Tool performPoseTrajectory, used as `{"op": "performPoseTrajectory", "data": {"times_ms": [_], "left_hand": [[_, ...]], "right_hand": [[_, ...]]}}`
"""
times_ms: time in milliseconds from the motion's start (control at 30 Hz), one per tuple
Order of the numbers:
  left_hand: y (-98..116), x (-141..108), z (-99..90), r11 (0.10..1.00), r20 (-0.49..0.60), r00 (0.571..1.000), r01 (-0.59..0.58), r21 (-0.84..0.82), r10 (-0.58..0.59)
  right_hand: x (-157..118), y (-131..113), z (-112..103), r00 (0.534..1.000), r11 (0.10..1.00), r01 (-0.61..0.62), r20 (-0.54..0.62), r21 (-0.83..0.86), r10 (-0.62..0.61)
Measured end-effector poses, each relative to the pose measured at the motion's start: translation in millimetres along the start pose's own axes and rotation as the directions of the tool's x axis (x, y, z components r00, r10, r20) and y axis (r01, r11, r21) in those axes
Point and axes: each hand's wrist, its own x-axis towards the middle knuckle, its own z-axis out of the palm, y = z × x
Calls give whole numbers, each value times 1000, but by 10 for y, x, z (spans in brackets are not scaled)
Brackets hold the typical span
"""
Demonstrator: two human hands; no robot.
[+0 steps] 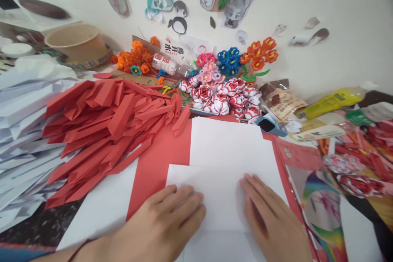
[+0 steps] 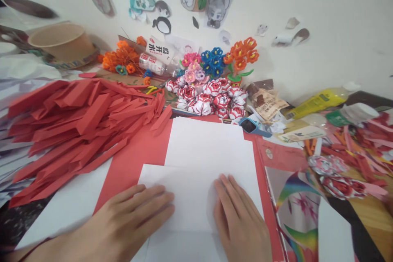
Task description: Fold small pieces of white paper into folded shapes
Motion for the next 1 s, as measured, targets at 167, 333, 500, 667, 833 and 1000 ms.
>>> {"op": "performPoseTrajectory", "data": {"times_ms": [167, 333, 500, 667, 833, 1000], "left_hand": [[-8, -6, 21, 1000, -28, 1000, 9, -20, -9], [0, -15, 9, 1000, -3, 1000, 0, -22, 0], [2, -6, -1, 1000, -8, 1000, 6, -22, -6], [-11, 17, -12, 1000, -37, 999, 1, -11, -2], [-12, 21, -10, 1000, -72, 997, 20, 6, -19], [-8, 11, 5, 1000, -61, 998, 15, 20, -14]], "right_hand": [[-13, 3, -1, 1000, 1000, 3, -6, 9, -2], [-23, 13, 0, 1000, 1000, 4, 10, 11, -5], [-25, 12, 5, 1000, 1000, 17, 10, 0, -17], [-8, 7, 10, 999, 999, 37, 1, -11, -37], [10, 19, 12, 997, 997, 72, 8, -11, -72], [2, 36, 20, 996, 996, 84, 0, -15, -84]]}}
